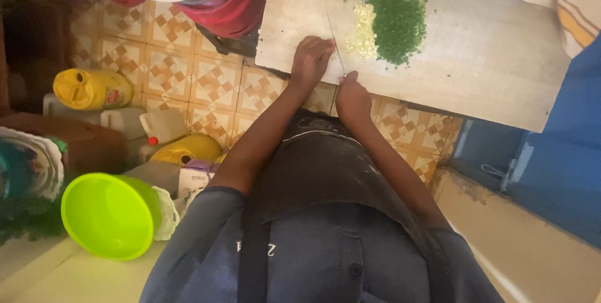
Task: Finely mincing green onions on a cutting board using a kitchen knife at a steady pace.
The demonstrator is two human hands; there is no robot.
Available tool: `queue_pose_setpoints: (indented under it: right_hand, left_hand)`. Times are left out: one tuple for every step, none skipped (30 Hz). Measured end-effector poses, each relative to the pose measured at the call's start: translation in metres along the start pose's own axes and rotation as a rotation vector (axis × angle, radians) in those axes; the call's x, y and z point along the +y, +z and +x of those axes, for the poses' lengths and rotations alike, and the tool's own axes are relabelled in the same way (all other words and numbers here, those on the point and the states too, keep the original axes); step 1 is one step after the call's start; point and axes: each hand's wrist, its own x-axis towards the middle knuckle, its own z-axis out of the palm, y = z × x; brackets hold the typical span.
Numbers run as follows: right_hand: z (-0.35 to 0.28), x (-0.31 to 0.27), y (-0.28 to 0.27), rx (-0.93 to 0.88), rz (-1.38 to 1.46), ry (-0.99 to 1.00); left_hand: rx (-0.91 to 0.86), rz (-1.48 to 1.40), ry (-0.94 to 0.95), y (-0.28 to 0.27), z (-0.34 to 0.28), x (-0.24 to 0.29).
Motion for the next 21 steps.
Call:
queue_pose_setpoints:
  right_hand:
    - [0.002,-0.003,-0.002,-0.003,-0.002,-0.007]
    - [0.003,-0.006,-0.005,-0.025,-0.003,0.019]
    - [0.005,-0.010,-0.007,-0.046,-0.005,0.045]
    - [0.006,-0.011,-0.007,-0.048,-0.006,0.039]
    - [0.009,-0.012,-0.007,-0.040,-0.011,0.030]
    - [0.011,-0.013,-0.007,-0.032,-0.016,0.020]
    - [0.020,-0.011,-0.002,-0.035,-0.018,0.019]
    - [0.028,-0.009,0.003,-0.046,0.028,0.034]
    - [0.035,-0.006,0.009,-0.057,0.074,0.052]
    - [0.038,-0.006,0.008,-0.061,0.073,0.054]
    - [0.041,-0.007,0.007,-0.116,0.059,0.074]
    - [0.044,-0.008,0.006,-0.171,0.046,0.093]
    - [0.038,-0.008,0.004,-0.177,0.044,0.103]
    - [0.034,-0.008,0.003,-0.133,0.054,0.066]
    - [0.028,-0.005,0.001,-0.084,0.063,0.041]
    - [0.014,0.002,-0.005,-0.084,0.062,0.062]
    - [0.000,0.006,-0.010,-0.184,0.149,0.093]
    - [-0.014,0.008,-0.015,-0.283,0.237,0.124]
    - [-0.018,0.003,-0.028,-0.272,0.234,0.130]
    - [-0.022,-0.003,-0.041,-0.323,0.249,0.233]
    - [-0.028,-0.011,-0.052,-0.383,0.267,0.329]
  left_hand:
    - [0.004,0.005,-0.004,0.000,0.000,0.002]
    - [-0.001,0.008,-0.018,0.000,0.001,0.003]
    - [-0.007,0.011,-0.030,-0.001,0.002,0.005]
    - [-0.003,0.015,-0.034,-0.001,0.001,0.005]
    - [-0.015,0.017,-0.044,-0.001,0.002,0.005]
    - [-0.027,0.018,-0.055,0.000,0.003,0.004]
    - [-0.027,0.019,-0.059,-0.001,0.004,0.005]
    - [-0.009,-0.007,-0.044,-0.002,0.006,0.005]
    - [0.008,-0.034,-0.028,-0.002,0.006,0.005]
    - [0.006,-0.035,-0.032,-0.004,0.006,0.009]
    - [0.013,-0.036,-0.032,-0.006,0.007,0.013]
    - [0.019,-0.038,-0.033,-0.009,0.008,0.017]
    - [0.012,-0.045,-0.037,-0.009,0.008,0.017]
    - [0.014,-0.027,-0.011,-0.009,0.007,0.017]
    - [0.011,-0.018,0.021,-0.006,0.008,0.017]
    - [-0.001,-0.035,0.022,-0.007,0.011,0.021]
    - [-0.013,-0.027,0.066,-0.013,0.014,0.022]
    - [-0.026,-0.018,0.109,-0.019,0.017,0.023]
    - [-0.022,-0.028,0.118,-0.016,0.016,0.020]
    - [-0.024,-0.013,0.114,-0.014,0.015,0.018]
    - [-0.029,0.013,0.104,-0.016,0.011,0.014]
